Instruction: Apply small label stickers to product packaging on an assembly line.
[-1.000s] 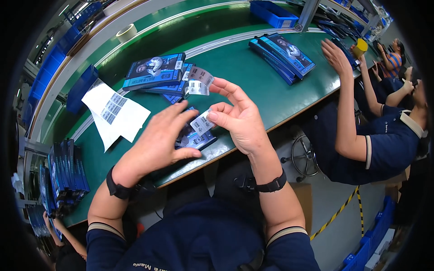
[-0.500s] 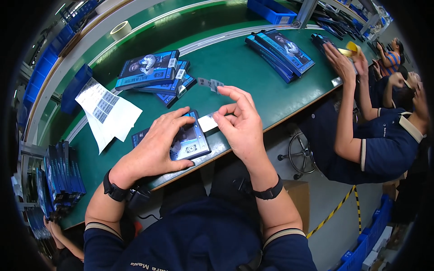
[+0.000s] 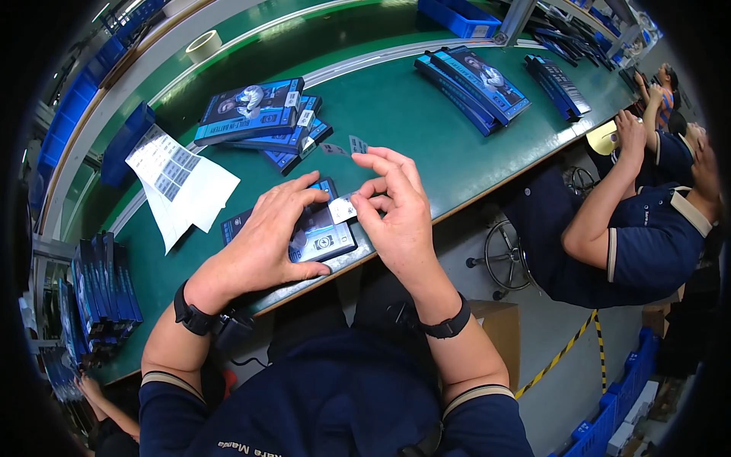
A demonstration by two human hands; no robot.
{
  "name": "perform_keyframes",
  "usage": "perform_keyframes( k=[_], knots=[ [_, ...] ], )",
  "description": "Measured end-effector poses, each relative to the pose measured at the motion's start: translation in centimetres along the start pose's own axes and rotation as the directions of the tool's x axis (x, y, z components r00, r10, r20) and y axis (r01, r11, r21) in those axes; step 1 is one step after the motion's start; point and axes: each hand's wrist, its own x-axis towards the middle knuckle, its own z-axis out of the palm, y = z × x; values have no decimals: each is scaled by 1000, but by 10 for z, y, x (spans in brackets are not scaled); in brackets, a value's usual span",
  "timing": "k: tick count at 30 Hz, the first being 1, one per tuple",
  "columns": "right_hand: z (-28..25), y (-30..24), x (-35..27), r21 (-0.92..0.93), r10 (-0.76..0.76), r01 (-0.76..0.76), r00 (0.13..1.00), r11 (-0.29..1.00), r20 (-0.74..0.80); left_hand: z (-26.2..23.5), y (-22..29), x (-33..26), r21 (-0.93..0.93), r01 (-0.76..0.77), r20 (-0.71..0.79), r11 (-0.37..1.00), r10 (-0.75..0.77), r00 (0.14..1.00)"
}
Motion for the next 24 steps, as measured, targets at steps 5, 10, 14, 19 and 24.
perform_keyframes(
  k=[5,10,14,19,24],
  knots=[
    [1,0,0,-26,-6,6,1000,1000,3,1,-1,-1,14,-6,8,1000,6,1000],
    [1,1,-2,-95,-34,35,999,995,14,3,-1,-1,6,-18,-22,1000,18,1000],
    [-6,0,0,-356,-139,130,990,925,1,1,2,1,9,-69,-69,998,70,995],
    [-11,-9,3,15,-45,46,998,999,-49,-3,12,2,12,-139,-110,990,139,984],
    [10,-22,-3,571,95,-69,995,818,-16,2,19,0,-131,-206,-307,970,158,938]
  ],
)
